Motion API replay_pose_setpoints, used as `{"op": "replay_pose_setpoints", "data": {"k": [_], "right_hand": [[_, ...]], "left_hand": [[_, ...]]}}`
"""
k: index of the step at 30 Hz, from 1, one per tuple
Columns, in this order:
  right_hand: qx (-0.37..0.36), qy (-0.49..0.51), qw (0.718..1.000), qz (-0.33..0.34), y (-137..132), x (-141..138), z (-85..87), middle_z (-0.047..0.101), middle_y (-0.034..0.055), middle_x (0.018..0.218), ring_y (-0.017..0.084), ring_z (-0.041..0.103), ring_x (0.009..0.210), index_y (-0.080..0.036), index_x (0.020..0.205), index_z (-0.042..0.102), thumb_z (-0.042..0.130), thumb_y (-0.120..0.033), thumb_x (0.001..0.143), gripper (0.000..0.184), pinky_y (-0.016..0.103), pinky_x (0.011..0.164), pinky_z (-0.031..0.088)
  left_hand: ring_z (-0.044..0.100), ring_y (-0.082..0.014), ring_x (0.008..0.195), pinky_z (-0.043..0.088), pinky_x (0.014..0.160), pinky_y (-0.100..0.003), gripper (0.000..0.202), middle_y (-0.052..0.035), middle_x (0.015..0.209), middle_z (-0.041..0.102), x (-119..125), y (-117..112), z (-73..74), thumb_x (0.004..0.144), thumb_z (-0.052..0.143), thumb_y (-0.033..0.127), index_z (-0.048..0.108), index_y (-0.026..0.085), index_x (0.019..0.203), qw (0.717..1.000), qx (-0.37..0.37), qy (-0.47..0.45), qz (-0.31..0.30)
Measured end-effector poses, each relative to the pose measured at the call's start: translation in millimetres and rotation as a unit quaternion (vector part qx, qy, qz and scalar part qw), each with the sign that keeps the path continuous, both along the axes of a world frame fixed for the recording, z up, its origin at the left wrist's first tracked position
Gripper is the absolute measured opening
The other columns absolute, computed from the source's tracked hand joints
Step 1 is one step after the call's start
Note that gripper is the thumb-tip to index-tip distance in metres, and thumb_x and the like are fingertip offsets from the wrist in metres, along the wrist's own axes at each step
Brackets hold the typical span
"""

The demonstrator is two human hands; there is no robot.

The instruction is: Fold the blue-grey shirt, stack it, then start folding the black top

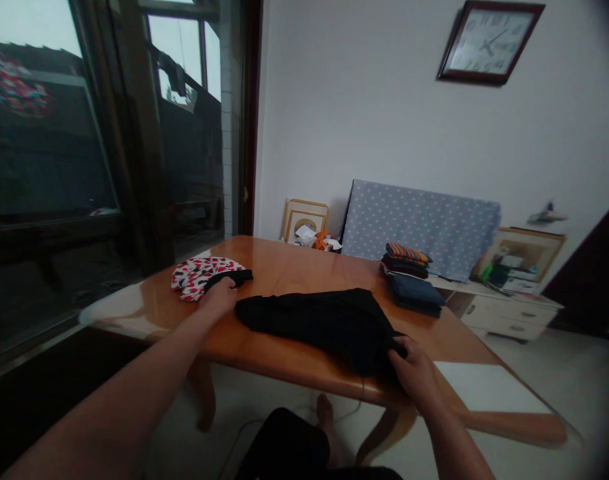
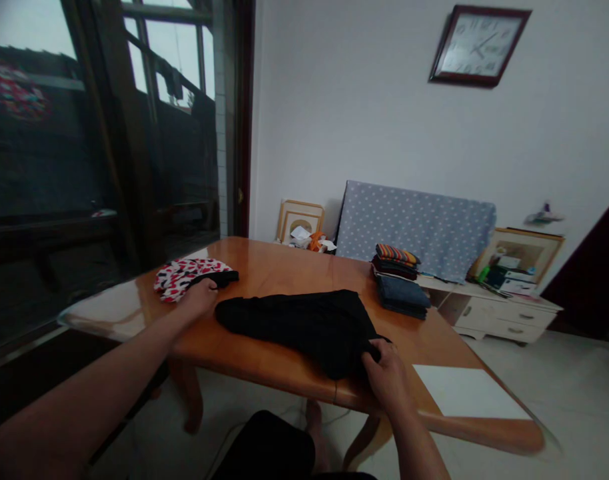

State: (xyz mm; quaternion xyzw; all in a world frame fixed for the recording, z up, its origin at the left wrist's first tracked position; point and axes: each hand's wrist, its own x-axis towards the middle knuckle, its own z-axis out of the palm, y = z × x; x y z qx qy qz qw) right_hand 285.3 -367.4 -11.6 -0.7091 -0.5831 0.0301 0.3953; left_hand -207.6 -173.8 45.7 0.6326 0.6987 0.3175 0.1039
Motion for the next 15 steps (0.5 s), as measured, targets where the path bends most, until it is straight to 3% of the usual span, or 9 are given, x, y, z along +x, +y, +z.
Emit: {"op": "replay_pose_setpoints", "data": {"k": [2, 5, 7, 9, 11, 15], "right_hand": [[-0.002, -0.013, 1.0, 0.008, -1.4, 1.9, -0.4, 0.066, 0.0086, 0.11, 0.026, 0.061, 0.105, -0.021, 0.104, 0.066, 0.054, -0.032, 0.076, 0.032, 0.037, 0.094, 0.045], [-0.013, -0.023, 0.998, 0.052, -3.0, 6.5, -1.0, 0.064, 0.0078, 0.119, 0.024, 0.058, 0.115, -0.021, 0.112, 0.063, 0.052, -0.025, 0.072, 0.043, 0.037, 0.103, 0.041], [-0.031, -0.029, 0.997, 0.066, -3.4, 8.8, -1.1, 0.063, 0.0074, 0.119, 0.023, 0.057, 0.115, -0.021, 0.113, 0.063, 0.051, -0.023, 0.071, 0.045, 0.036, 0.104, 0.04], [-0.051, -0.04, 0.996, 0.057, -3.4, 8.9, 0.0, 0.064, 0.0078, 0.114, 0.023, 0.059, 0.11, -0.02, 0.11, 0.064, 0.051, -0.025, 0.071, 0.042, 0.036, 0.1, 0.042], [-0.065, -0.052, 0.996, 0.042, -3.6, 6.4, 3.8, 0.065, 0.0078, 0.108, 0.024, 0.061, 0.103, -0.019, 0.106, 0.065, 0.051, -0.027, 0.072, 0.037, 0.036, 0.094, 0.045], [-0.059, -0.064, 0.996, 0.02, -7.4, -1.7, 24.0, 0.068, 0.0069, 0.101, 0.024, 0.064, 0.095, -0.021, 0.1, 0.066, 0.052, -0.034, 0.075, 0.031, 0.035, 0.085, 0.046]], "left_hand": [[0.064, -0.0274, 0.103, 0.047, 0.086, -0.036, 0.027, -0.01, 0.112, 0.07, -0.4, -16.5, -0.6, 0.086, 0.048, 0.022, 0.064, 0.021, 0.108, 0.996, 0.039, 0.056, -0.052], [0.063, -0.021, 0.101, 0.046, 0.09, -0.03, 0.026, -0.0044, 0.107, 0.069, 9.6, -41.1, -1.1, 0.083, 0.048, 0.017, 0.067, 0.023, 0.1, 0.958, 0.046, 0.124, -0.254], [0.063, -0.0201, 0.098, 0.047, 0.089, -0.028, 0.029, -0.0039, 0.105, 0.068, 18.1, -54.2, -2.8, 0.078, 0.052, 0.015, 0.069, 0.023, 0.1, 0.929, 0.011, 0.138, -0.343], [0.062, -0.0213, 0.101, 0.047, 0.089, -0.029, 0.037, -0.0055, 0.112, 0.066, 25.6, -63.0, -6.1, 0.075, 0.056, 0.016, 0.068, 0.023, 0.109, 0.923, -0.001, 0.148, -0.355], [0.062, -0.0234, 0.103, 0.046, 0.091, -0.032, 0.039, -0.0082, 0.116, 0.063, 32.0, -67.0, -10.1, 0.076, 0.058, 0.018, 0.067, 0.023, 0.113, 0.934, 0.01, 0.155, -0.321], [0.063, -0.0249, 0.096, 0.047, 0.087, -0.035, 0.018, -0.0109, 0.104, 0.064, 43.5, -63.9, -13.0, 0.084, 0.053, 0.022, 0.069, 0.02, 0.092, 0.954, 0.036, 0.156, -0.254]]}}
